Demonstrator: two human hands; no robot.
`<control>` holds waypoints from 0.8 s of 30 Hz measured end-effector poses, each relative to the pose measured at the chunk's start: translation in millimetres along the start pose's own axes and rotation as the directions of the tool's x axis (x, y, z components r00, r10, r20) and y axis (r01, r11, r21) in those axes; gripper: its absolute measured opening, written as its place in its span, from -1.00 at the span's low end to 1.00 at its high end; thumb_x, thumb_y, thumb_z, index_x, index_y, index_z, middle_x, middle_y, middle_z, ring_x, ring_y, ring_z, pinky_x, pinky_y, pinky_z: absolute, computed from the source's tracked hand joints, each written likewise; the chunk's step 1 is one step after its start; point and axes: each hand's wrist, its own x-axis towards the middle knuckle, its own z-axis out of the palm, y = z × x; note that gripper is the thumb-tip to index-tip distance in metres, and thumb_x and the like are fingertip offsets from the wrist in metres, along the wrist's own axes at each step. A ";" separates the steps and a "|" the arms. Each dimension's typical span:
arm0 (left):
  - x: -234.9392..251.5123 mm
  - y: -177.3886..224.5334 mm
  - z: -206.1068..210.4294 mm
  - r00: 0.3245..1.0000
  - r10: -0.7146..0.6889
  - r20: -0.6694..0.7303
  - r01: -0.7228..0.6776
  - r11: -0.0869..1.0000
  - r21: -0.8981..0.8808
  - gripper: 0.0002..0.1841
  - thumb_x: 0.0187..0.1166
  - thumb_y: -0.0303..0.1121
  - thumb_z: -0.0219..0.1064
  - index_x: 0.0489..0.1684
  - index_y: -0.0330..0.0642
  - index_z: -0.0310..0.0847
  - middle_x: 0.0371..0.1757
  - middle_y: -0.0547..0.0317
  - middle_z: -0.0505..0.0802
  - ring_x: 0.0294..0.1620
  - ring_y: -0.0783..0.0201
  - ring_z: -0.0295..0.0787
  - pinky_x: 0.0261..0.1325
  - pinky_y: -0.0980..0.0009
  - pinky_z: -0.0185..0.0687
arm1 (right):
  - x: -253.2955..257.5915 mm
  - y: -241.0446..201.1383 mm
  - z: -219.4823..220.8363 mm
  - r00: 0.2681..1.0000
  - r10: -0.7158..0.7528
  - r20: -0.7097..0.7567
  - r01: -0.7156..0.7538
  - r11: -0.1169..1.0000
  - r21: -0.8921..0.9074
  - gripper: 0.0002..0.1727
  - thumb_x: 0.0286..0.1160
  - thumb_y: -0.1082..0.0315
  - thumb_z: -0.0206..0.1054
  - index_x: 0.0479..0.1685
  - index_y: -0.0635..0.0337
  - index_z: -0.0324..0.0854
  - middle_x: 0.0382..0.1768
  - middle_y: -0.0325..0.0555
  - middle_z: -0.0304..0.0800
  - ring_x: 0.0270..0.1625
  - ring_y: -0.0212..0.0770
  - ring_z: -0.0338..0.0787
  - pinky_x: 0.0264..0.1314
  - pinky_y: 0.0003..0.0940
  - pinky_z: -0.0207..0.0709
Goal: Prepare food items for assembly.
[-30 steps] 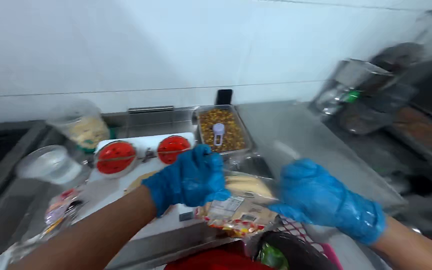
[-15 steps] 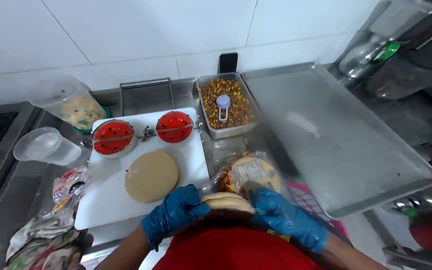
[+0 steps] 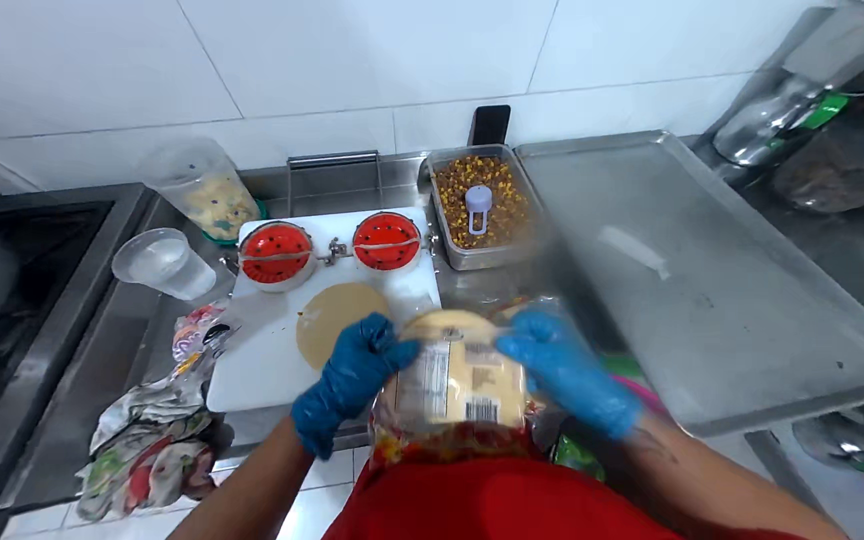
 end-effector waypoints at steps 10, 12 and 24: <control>-106.7 -47.1 -23.5 0.987 0.120 -0.108 -0.132 0.985 -0.108 -0.72 0.35 -0.04 0.56 -0.62 0.28 0.53 -0.47 0.76 0.62 -0.41 0.86 0.49 -0.36 0.85 0.41 | -41.7 54.7 32.3 0.924 -0.129 0.359 0.147 0.989 -0.024 -0.83 0.37 0.36 0.48 -0.45 0.18 0.60 -0.25 -0.33 0.62 -0.06 -0.60 0.55 0.06 -0.64 0.40; -124.7 -49.5 -29.3 0.973 0.187 -0.134 -0.201 0.974 -0.102 -0.73 0.39 -0.03 0.54 -0.57 0.29 0.54 -0.41 0.76 0.62 -0.32 0.88 0.50 -0.26 0.87 0.41 | -49.2 62.6 40.1 0.908 -0.189 0.373 0.217 0.976 -0.035 -0.88 0.49 0.44 0.35 -0.30 0.34 0.66 -0.23 -0.23 0.71 -0.02 -0.58 0.61 0.17 -0.62 0.45; -76.2 -15.5 -89.0 0.917 0.068 -0.392 -0.085 0.996 -0.028 -0.81 0.24 -0.33 0.50 -0.52 0.14 0.52 -0.57 0.66 0.63 -0.55 0.73 0.56 -0.47 0.71 0.56 | 22.7 29.1 113.4 0.933 -0.299 0.200 0.297 0.954 0.040 -0.69 0.19 0.39 0.64 -0.27 0.14 0.54 -0.36 -0.35 0.73 -0.27 -0.53 0.73 -0.16 -0.54 0.67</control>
